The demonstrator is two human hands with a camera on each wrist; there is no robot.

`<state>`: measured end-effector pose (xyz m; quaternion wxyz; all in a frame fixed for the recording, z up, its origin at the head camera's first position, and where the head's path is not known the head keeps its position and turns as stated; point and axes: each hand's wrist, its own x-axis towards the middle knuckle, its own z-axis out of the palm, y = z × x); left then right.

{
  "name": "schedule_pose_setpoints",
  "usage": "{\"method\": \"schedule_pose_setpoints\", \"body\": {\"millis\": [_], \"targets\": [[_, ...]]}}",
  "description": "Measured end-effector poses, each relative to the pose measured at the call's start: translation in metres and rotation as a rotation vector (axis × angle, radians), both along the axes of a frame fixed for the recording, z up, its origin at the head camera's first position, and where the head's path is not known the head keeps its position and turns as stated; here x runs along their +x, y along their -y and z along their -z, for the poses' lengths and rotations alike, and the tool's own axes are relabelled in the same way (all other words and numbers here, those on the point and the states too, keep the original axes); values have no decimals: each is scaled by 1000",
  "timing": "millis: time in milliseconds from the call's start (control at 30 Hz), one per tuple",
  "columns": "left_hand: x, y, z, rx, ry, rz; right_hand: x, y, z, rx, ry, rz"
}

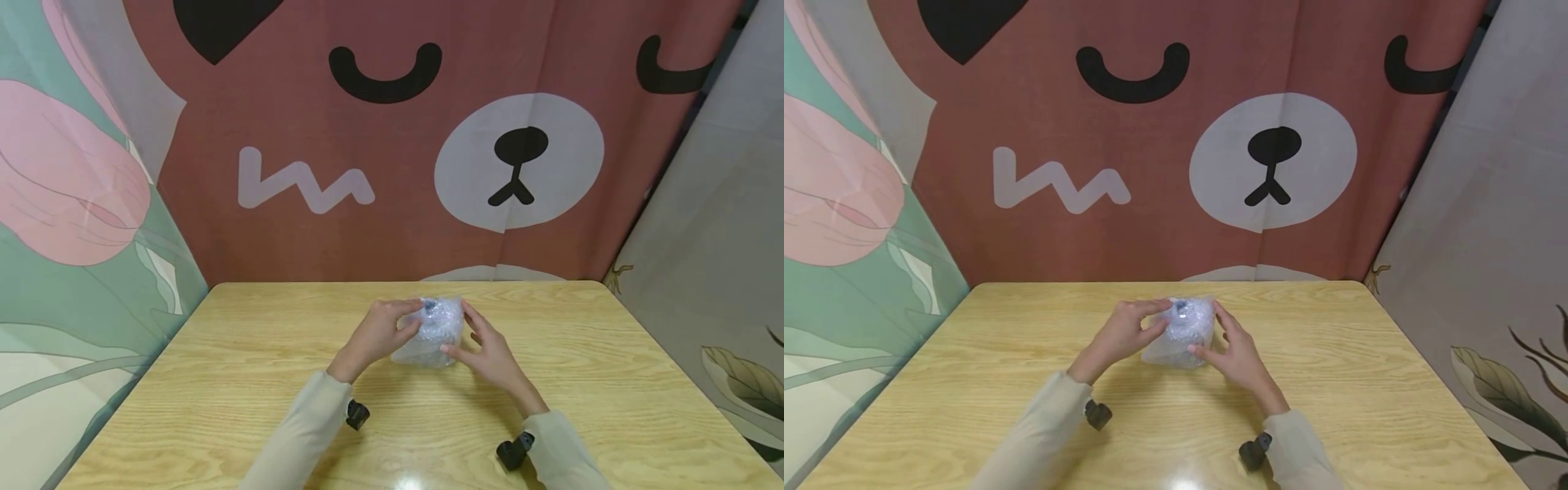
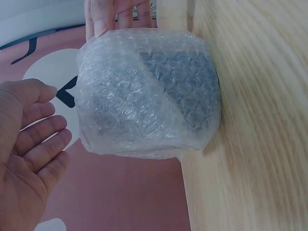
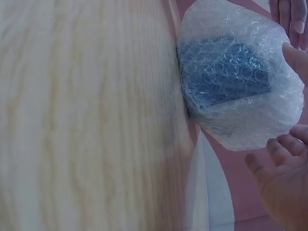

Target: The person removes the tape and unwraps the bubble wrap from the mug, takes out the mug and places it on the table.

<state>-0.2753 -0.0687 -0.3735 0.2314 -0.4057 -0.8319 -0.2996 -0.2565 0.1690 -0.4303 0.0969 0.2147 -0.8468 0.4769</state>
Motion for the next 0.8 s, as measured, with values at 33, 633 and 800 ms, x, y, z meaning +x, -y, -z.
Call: {"method": "schedule_pose_setpoints", "body": {"millis": [33,633,800], "targets": [[0,-1,0,-8,0,-3,0,0,0,-1,0,1],[-2,-14,-2,-113,7,-43,-3,2,2,-79,-80,-7],[-1,-18,-3,-144,19,-84,-4,3,4,-104,-95,10]]}}
